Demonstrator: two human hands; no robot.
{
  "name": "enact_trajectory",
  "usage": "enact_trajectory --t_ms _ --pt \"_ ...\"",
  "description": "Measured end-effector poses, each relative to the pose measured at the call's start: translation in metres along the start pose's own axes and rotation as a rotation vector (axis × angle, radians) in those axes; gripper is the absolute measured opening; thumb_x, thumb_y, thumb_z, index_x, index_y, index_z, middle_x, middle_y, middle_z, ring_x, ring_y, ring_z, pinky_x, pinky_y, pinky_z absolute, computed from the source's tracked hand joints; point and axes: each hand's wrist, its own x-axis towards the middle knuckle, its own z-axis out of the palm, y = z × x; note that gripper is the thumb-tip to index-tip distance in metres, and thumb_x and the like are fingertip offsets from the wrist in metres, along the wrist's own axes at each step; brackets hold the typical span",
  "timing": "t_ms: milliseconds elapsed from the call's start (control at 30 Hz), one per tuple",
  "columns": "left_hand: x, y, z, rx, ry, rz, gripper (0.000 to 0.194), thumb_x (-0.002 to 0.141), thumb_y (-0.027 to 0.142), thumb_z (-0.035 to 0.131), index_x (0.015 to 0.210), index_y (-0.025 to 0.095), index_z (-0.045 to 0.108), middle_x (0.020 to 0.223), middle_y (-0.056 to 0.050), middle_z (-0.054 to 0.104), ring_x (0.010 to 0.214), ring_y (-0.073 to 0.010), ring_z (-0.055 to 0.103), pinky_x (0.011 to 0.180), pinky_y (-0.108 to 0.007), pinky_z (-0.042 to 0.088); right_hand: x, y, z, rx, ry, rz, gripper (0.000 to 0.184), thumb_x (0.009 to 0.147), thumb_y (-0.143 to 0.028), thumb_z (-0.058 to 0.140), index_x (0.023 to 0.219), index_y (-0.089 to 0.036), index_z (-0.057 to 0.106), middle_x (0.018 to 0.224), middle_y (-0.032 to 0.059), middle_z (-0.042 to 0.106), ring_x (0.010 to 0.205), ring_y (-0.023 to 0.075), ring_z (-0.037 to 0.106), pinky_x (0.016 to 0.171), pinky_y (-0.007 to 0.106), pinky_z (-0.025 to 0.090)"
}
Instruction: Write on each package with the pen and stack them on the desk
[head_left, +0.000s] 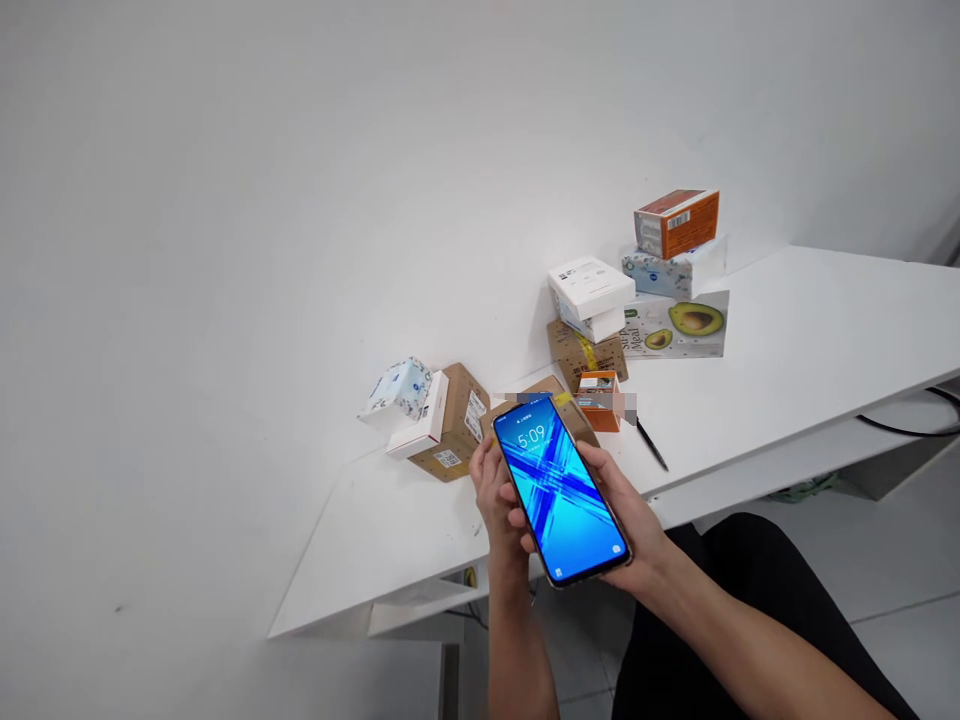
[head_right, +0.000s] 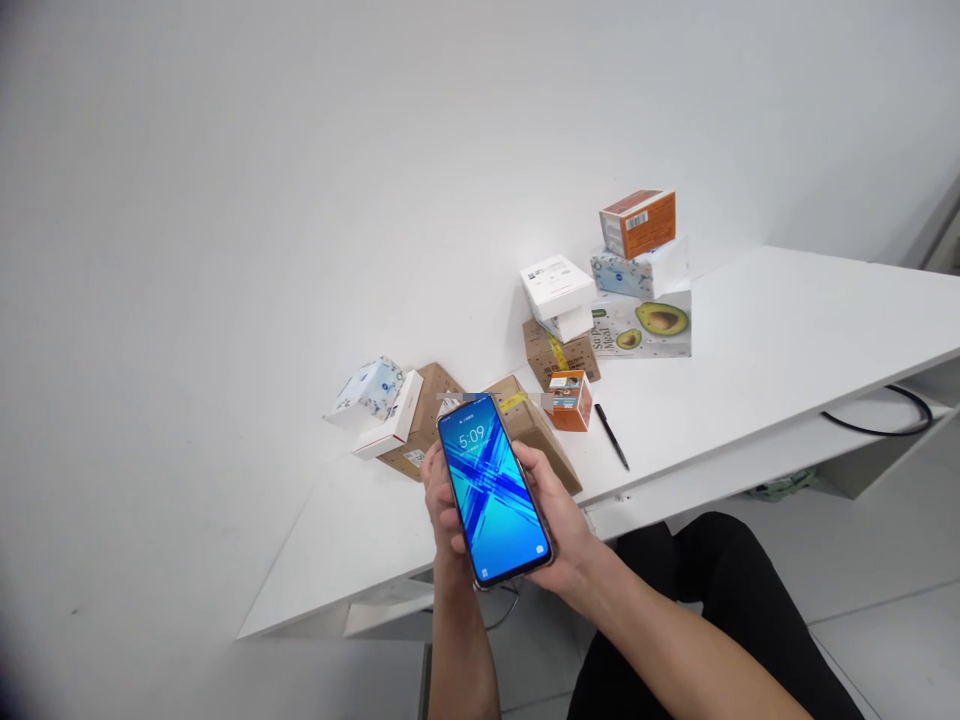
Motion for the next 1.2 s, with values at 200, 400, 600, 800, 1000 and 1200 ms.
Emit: enact_trajectory --t_ms 200,400,600,800,1000,1200 --pt "0.005 0.011 -0.005 -0.012 -0.034 -0.018 0.028 0.092 0.030 0.041 0.107 0.019 0.062 0.114 -0.009 0.064 0.122 -0.0250 0.046 0.102 -0.048 0.037 -0.013 -0.009 -0.005 -0.080 0.035 -0.067 0.052 0.089 -0.050 0.038 0.118 -0.013 0.059 0.099 0.0135 0.071 0.085 0.0244 0.069 0.080 0.043 0.052" --pt "0.003 0.009 -0.009 -0.010 0.010 -0.014 0.024 0.083 0.024 0.059 0.106 0.019 0.062 0.113 -0.009 0.064 0.119 -0.0241 0.049 0.102 -0.049 0.037 -0.048 -0.047 -0.028 -0.395 0.335 -0.368 0.052 0.087 -0.053 0.038 0.118 -0.017 0.058 0.110 0.0130 0.068 0.088 0.0240 0.068 0.078 0.039 0.053" --pt "-0.024 -0.013 -0.024 -0.025 0.178 -0.047 0.033 0.079 0.016 0.062 0.112 0.020 0.060 0.115 -0.010 0.063 0.119 -0.0252 0.051 0.101 -0.050 0.039 -0.069 -0.111 -0.108 -1.471 1.097 -0.682 0.055 0.083 -0.053 0.047 0.128 -0.021 0.050 0.102 0.0107 0.065 0.093 0.0266 0.061 0.081 0.040 0.047" --pt "-0.063 -0.028 -0.044 -0.023 0.240 -0.103 0.049 0.076 0.013 0.066 0.122 0.023 0.055 0.123 -0.010 0.058 0.122 -0.0271 0.048 0.100 -0.052 0.041 -0.063 -0.138 -0.173 -2.481 1.522 -0.427 0.049 0.089 -0.044 0.042 0.125 -0.014 0.054 0.109 0.0240 0.057 0.094 0.0359 0.056 0.075 0.046 0.042" --pt "-0.081 -0.026 -0.051 -0.004 0.223 -0.089 0.055 0.072 0.012 0.070 0.123 0.024 0.052 0.125 -0.010 0.057 0.124 -0.0292 0.047 0.098 -0.054 0.043 -0.057 -0.144 -0.185 -2.576 1.500 -0.477 0.047 0.086 -0.044 0.049 0.118 -0.011 0.060 0.114 0.0276 0.054 0.105 0.0418 0.048 0.079 0.051 0.039" --pt "-0.086 -0.014 -0.042 0.121 0.261 0.070 0.056 0.065 0.010 0.075 0.116 0.024 0.055 0.114 -0.012 0.061 0.120 -0.0334 0.049 0.092 -0.055 0.046 -0.045 -0.091 -0.116 -1.967 0.780 -0.610 0.047 0.091 -0.047 0.038 0.126 -0.021 0.056 0.121 0.0159 0.056 0.111 0.0309 0.051 0.093 0.049 0.039"
